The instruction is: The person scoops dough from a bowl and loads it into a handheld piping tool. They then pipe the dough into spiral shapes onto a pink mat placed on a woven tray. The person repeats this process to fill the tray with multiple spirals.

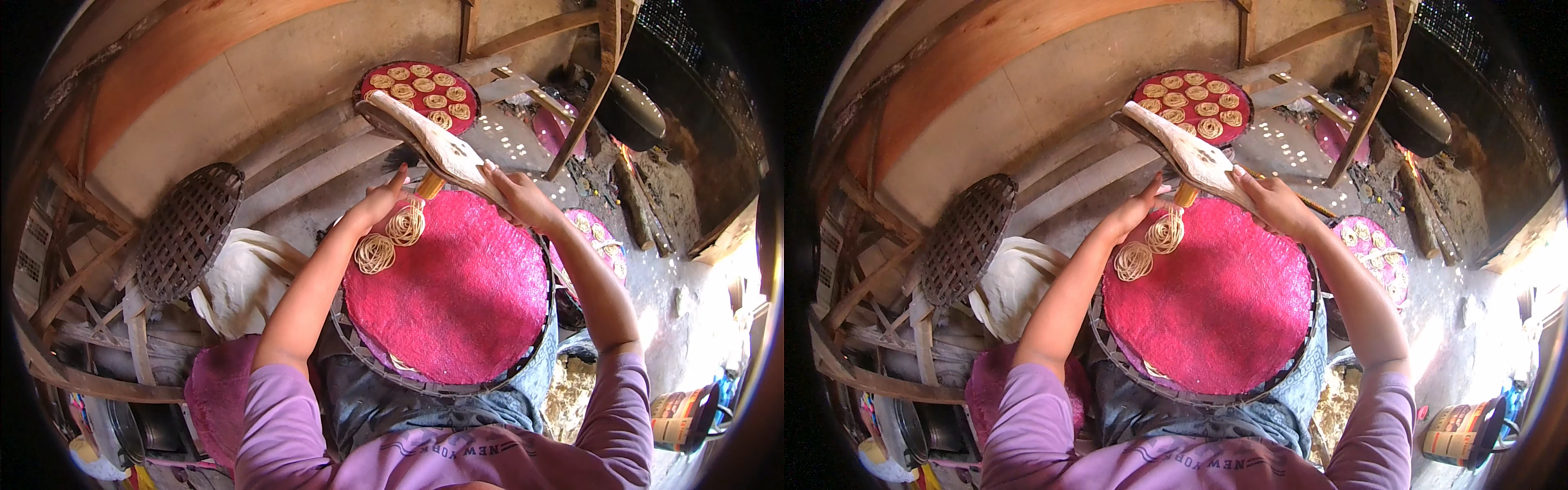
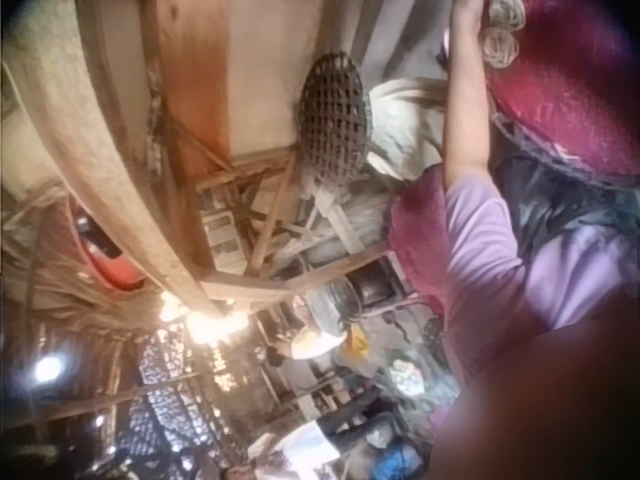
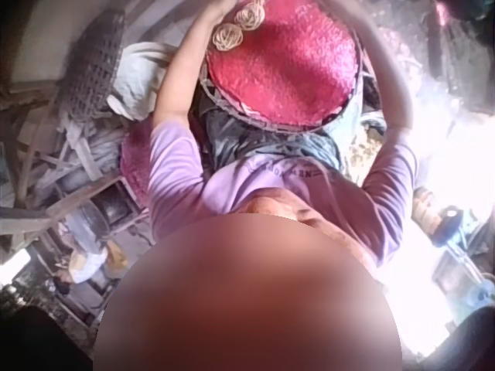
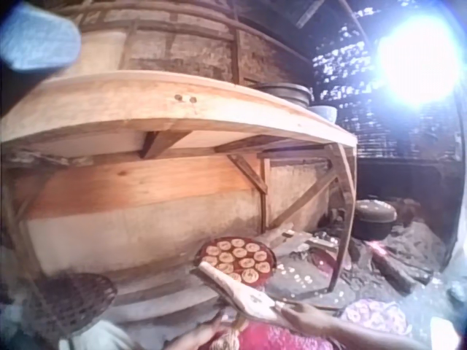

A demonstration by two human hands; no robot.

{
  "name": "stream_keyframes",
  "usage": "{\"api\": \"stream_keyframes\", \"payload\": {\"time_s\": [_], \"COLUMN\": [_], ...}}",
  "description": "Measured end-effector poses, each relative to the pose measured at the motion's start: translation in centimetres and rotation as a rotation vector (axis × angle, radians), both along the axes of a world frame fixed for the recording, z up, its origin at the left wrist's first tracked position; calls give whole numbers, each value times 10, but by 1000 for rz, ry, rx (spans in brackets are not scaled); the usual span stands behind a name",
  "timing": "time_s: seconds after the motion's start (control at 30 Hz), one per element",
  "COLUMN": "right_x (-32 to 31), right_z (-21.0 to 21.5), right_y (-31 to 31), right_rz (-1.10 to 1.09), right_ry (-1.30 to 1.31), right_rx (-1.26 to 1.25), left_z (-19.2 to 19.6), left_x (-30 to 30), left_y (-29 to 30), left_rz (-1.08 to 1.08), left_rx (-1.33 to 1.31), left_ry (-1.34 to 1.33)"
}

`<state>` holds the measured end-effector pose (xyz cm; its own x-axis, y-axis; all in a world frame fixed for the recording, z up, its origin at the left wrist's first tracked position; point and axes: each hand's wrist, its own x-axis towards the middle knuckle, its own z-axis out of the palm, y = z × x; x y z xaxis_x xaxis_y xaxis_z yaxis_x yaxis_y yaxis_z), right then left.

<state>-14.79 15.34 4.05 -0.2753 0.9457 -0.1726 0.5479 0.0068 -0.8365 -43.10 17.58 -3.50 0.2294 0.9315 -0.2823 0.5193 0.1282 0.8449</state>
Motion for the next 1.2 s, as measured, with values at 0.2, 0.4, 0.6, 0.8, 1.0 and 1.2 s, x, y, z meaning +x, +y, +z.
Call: {"api": "stream_keyframes", "payload": {"time_s": [0.2, 0.4, 0.6, 0.8, 1.0, 1.2], "right_x": [9, 28, 68, 99, 153, 172], "right_z": [13, 34, 41, -12, -76, -15], "right_y": [-18, -60, -157, -266, -316, -348], "right_rz": [-8, -14, 126, 129, -182, -113], "right_ry": [26, 63, 286, -137, -339, 333], "right_rx": [-25, 12, -165, 457, 711, 981], "left_z": [-19, 27, 64, 25, 35, 49], "left_x": [-3, -5, 50, 147, 218, 300], "left_y": [-20, -71, -165, -232, -267, -263], "left_rz": [4, 20, -128, -734, -995, -1073], "left_rx": [388, 964, 781, 553, -642, -1076], "left_ry": [441, 789, -64, -256, -461, -269]}}
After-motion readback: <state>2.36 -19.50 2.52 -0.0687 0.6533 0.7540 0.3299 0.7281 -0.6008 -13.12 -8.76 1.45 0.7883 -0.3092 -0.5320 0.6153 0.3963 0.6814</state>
